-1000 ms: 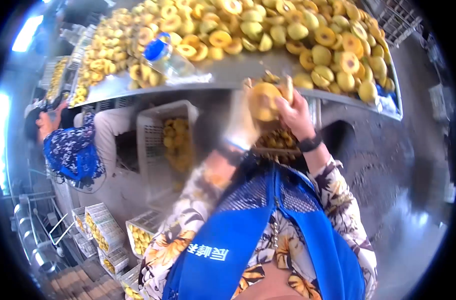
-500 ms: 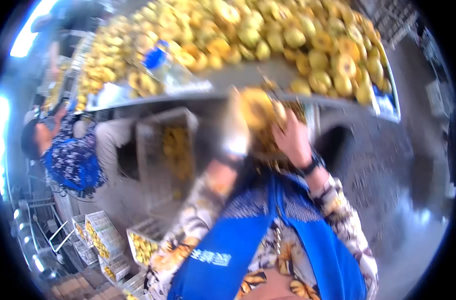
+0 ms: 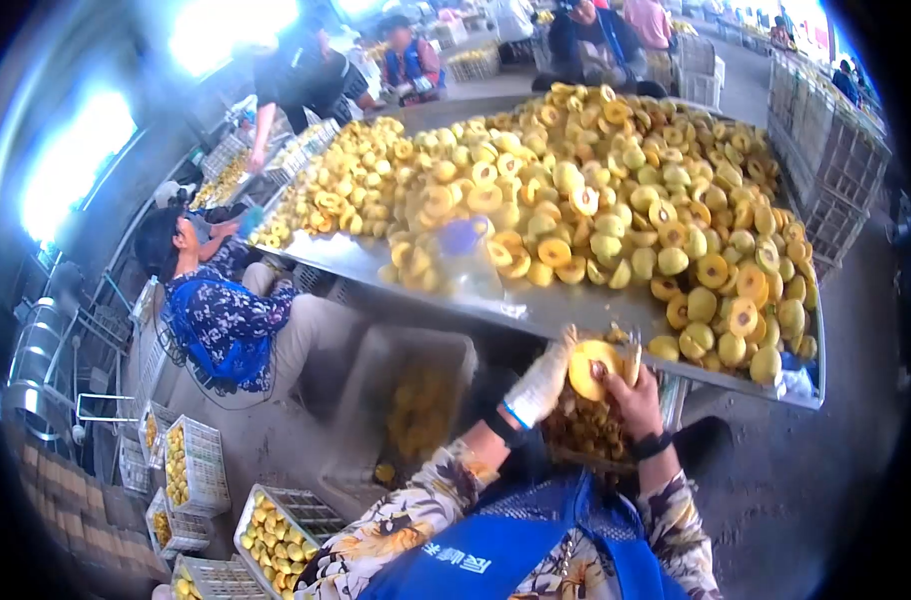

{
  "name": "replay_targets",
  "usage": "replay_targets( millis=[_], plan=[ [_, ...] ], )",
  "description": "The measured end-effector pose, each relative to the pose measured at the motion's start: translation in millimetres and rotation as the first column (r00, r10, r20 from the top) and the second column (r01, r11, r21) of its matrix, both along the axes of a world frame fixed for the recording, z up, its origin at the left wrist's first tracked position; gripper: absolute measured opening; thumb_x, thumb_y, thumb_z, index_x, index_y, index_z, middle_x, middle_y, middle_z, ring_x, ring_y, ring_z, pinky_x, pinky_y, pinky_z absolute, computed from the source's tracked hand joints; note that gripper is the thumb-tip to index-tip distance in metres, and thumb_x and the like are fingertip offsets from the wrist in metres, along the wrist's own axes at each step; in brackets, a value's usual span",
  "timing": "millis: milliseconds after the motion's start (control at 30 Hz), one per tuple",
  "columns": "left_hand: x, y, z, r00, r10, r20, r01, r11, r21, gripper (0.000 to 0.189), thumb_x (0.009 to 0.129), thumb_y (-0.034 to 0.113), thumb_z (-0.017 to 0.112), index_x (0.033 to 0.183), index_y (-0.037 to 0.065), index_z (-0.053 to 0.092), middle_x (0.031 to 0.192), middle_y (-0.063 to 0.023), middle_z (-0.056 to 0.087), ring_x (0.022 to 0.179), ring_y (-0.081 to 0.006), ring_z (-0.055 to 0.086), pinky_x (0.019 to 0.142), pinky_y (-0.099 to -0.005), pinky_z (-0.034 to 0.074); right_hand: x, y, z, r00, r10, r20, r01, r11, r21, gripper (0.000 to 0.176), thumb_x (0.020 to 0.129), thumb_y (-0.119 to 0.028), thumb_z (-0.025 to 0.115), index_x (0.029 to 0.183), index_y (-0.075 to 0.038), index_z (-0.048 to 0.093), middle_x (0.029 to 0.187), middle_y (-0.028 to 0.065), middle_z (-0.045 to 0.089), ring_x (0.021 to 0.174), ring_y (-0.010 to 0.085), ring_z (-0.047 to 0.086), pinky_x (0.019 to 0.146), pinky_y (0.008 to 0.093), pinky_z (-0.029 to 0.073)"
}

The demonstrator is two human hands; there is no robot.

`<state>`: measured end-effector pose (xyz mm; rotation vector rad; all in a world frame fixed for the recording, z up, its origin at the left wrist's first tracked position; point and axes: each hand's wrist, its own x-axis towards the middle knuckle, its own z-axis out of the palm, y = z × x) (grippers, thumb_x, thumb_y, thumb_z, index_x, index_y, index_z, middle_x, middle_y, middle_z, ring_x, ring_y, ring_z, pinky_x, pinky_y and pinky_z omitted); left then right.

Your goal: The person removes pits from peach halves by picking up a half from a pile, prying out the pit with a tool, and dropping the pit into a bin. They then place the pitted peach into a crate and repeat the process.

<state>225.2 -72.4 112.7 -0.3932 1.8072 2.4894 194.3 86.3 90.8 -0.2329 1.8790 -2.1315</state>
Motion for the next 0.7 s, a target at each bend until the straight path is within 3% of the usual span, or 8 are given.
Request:
replay_targets(
  millis=[100,167,200,267,367,500,600,700],
  plan=[
    [-11,-12,-14,0.949,-0.309,0.055,0.265,0.883,0.387,0.057,0.093,0.051,0.031,0.114,0.001,0.051,0.100,-0.0100,0.061,0.086,-0.0183,0.059,0.076,-0.0306,0.050,-17,12,0,0.967,0.239,-0.087,-0.240,0.971,0.005,0.048,0.074,-0.021,0.074,0.113,0.000,0.055,0.101,0.0053,0.063,0.091,0.0125,0.058,0.077,0.0276,0.048],
    [-3,-11,1,0.922,-0.377,-0.088,0.383,0.861,0.333,0.062,0.092,0.055,0.028,0.112,0.002,0.054,0.098,-0.0089,0.061,0.085,-0.0175,0.059,0.075,-0.0286,0.048,-26,12,28,0.805,0.413,-0.425,-0.122,0.817,0.563,0.051,0.075,-0.028,0.072,0.116,-0.004,0.053,0.096,0.0190,0.062,0.087,0.0227,0.062,0.074,0.0325,0.048],
    [0,-9,3,0.920,-0.336,-0.203,0.374,0.908,0.187,0.062,0.092,0.056,0.028,0.110,0.003,0.055,0.097,-0.0075,0.061,0.083,-0.0164,0.058,0.073,-0.0254,0.047,-24,9,33,0.867,0.296,-0.400,-0.050,0.852,0.522,0.048,0.075,-0.029,0.070,0.112,-0.003,0.054,0.091,0.0239,0.059,0.079,0.0327,0.061,0.066,0.0352,0.049],
    [-2,-1,2,1.000,-0.025,0.004,0.021,0.915,0.402,0.054,0.094,0.048,0.031,0.112,0.002,0.053,0.098,-0.0084,0.060,0.086,-0.0172,0.058,0.077,-0.0269,0.047,-19,3,34,0.792,0.129,-0.597,0.192,0.875,0.444,0.031,0.077,-0.018,0.064,0.099,-0.001,0.051,0.066,0.0192,0.055,0.056,0.0297,0.056,0.053,0.0348,0.045],
    [0,-2,-5,0.998,0.054,0.031,-0.062,0.813,0.579,0.029,0.095,0.023,0.041,0.113,0.001,0.050,0.097,-0.0080,0.057,0.091,-0.0164,0.055,0.077,-0.0259,0.046,-3,-2,18,0.845,0.098,-0.525,0.213,0.840,0.499,0.032,0.079,-0.016,0.062,0.102,0.000,0.047,0.067,0.0209,0.056,0.061,0.0360,0.059,0.053,0.0381,0.045],
    [3,11,1,0.976,0.016,-0.218,0.050,0.954,0.295,0.019,0.092,0.020,0.046,0.098,0.002,0.052,0.088,-0.0059,0.056,0.079,-0.0157,0.055,0.070,-0.0254,0.046,26,-5,-16,0.865,0.153,-0.478,0.166,0.812,0.559,0.026,0.077,-0.011,0.060,0.096,-0.001,0.045,0.071,0.0247,0.056,0.066,0.0417,0.057,0.056,0.0445,0.045],
    [5,15,14,0.985,-0.027,-0.169,0.122,0.804,0.583,0.019,0.092,0.019,0.046,0.095,0.002,0.053,0.086,-0.0060,0.056,0.077,-0.0163,0.054,0.068,-0.0259,0.045,37,-9,-17,0.892,0.139,-0.430,0.155,0.800,0.580,0.026,0.076,-0.009,0.059,0.093,0.000,0.042,0.072,0.0261,0.056,0.069,0.0449,0.054,0.058,0.0476,0.043],
    [-3,8,-16,0.971,-0.020,-0.239,0.155,0.812,0.563,0.038,0.091,0.031,0.044,0.109,-0.001,0.053,0.100,-0.0116,0.059,0.092,-0.0219,0.056,0.083,-0.0334,0.046,42,-10,-12,0.915,0.110,-0.388,0.153,0.796,0.585,0.027,0.076,-0.010,0.059,0.092,0.001,0.041,0.072,0.0273,0.055,0.071,0.0455,0.054,0.059,0.0485,0.043]
  ],
)
